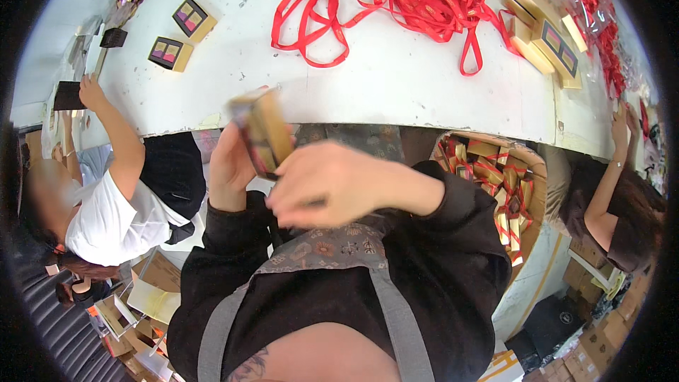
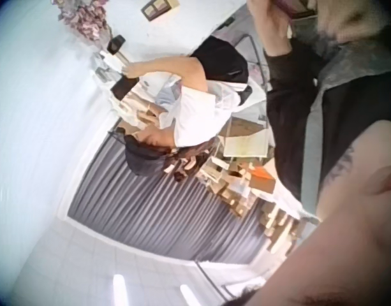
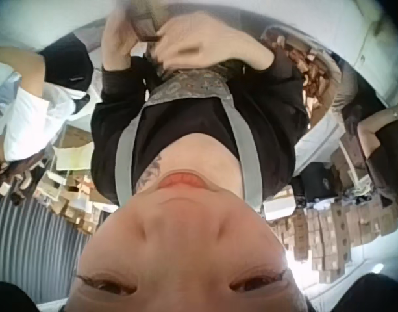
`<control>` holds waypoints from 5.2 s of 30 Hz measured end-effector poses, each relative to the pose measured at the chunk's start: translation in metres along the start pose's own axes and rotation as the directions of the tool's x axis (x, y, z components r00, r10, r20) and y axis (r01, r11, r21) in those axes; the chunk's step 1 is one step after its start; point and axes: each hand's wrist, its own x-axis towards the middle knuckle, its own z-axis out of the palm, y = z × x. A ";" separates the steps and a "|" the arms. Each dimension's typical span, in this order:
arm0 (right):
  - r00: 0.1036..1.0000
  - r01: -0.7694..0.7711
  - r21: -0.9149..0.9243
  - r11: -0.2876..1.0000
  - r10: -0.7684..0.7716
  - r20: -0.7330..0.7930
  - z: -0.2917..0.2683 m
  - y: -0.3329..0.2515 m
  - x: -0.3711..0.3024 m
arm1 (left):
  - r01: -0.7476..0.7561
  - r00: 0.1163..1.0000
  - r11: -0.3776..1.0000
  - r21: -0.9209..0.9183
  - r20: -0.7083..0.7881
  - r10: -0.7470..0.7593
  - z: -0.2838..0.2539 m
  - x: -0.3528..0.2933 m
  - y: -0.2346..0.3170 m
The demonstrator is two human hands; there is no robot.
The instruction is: The person assembles small rectangular boxes by folding flat cardboard pieces and inserting them into a gold-colored outer shell. They then attach a red ribbon to the finished box and place it into a basket. The process is repeated for multiple units.
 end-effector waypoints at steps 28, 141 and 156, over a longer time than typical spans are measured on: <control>0.821 -0.475 0.286 0.832 0.536 -0.197 -0.044 0.013 -0.018 | -0.307 0.904 0.941 0.144 -0.264 0.335 0.082 0.073 0.020; 0.964 -0.100 -0.462 0.881 0.201 0.174 -0.119 0.014 0.161 | -0.172 0.402 -0.345 0.923 0.386 0.831 0.023 0.127 0.040; 0.756 -0.603 -0.724 0.335 -0.052 -0.653 -0.038 0.066 0.009 | -0.355 0.922 0.699 -0.621 -0.107 0.373 0.020 0.093 0.064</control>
